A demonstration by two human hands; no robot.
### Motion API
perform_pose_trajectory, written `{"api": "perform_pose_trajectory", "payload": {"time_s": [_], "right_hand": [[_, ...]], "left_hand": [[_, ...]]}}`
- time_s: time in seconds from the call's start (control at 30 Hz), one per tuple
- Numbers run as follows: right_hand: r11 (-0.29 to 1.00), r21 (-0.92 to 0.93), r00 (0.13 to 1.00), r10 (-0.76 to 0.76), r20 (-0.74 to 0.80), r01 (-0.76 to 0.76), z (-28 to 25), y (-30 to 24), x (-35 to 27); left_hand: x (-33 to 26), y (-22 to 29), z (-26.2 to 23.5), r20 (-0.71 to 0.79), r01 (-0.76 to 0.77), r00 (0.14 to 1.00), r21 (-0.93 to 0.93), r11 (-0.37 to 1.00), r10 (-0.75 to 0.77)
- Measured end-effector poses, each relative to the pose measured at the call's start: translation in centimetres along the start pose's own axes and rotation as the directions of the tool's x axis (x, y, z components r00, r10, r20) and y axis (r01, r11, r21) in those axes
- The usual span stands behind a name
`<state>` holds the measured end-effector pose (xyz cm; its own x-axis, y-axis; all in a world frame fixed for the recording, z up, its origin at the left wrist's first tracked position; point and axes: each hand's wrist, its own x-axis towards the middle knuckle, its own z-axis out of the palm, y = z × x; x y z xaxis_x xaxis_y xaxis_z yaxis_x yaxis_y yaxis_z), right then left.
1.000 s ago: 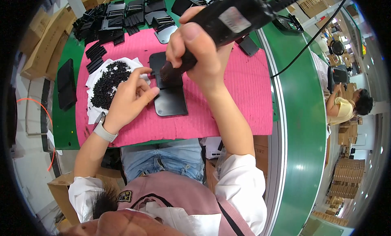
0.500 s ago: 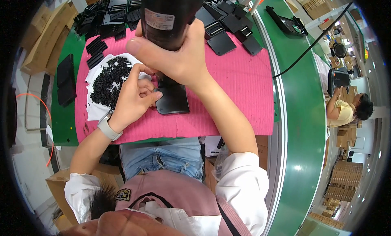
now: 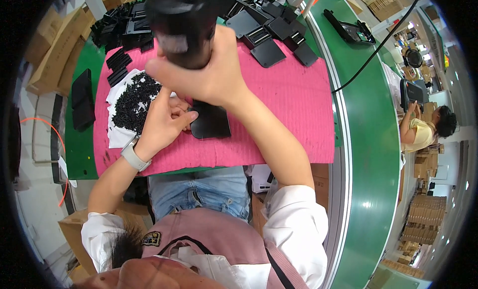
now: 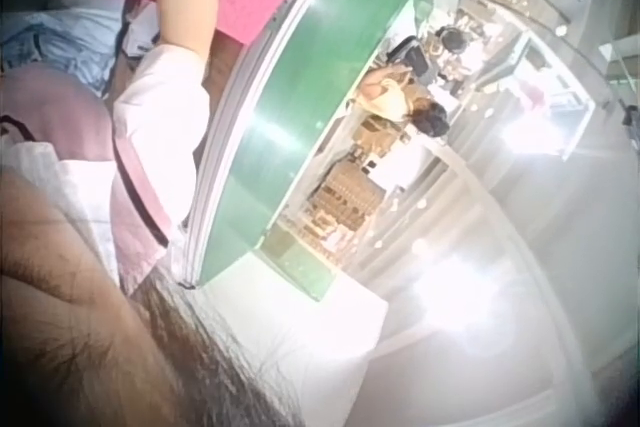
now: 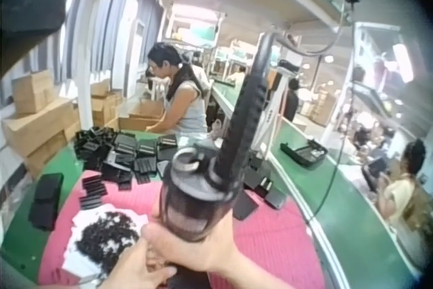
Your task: Assembling plastic electronic components by fastening them with screws using an electric screwdriver on a factory assembly line.
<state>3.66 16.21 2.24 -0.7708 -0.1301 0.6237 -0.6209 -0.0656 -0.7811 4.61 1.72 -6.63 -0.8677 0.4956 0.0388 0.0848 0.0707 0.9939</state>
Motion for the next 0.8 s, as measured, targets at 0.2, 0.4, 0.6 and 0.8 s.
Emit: {"api": "perform_pose_trajectory", "payload": {"time_s": [0.2,0.4,0.6,0.8], "right_hand": [[0.984,0.179,0.997,0.039,-0.061,-0.027,-3.4,-1.8,-1.3],[0.861,-0.065,0.759,0.406,-0.509,-0.504,-11.4,-2.4,-5.8],[-0.062,-0.945,0.947,-0.034,-0.320,-0.322,-9.8,-3.1,-6.9],[0.685,-0.719,0.786,0.377,0.490,0.120,-1.3,-7.6,-2.4]], "left_hand": [[-0.6,-0.1,0.4,-0.046,-0.157,0.985,0.147,0.976,0.166],[-1.2,1.5,-0.5,-0.184,-0.308,0.926,0.141,0.941,0.331],[-1.5,2.5,-1.0,-0.240,-0.563,0.754,0.241,0.790,0.611],[-3.4,4.6,-4.0,0.245,-0.858,0.373,0.459,0.231,0.895]]}}
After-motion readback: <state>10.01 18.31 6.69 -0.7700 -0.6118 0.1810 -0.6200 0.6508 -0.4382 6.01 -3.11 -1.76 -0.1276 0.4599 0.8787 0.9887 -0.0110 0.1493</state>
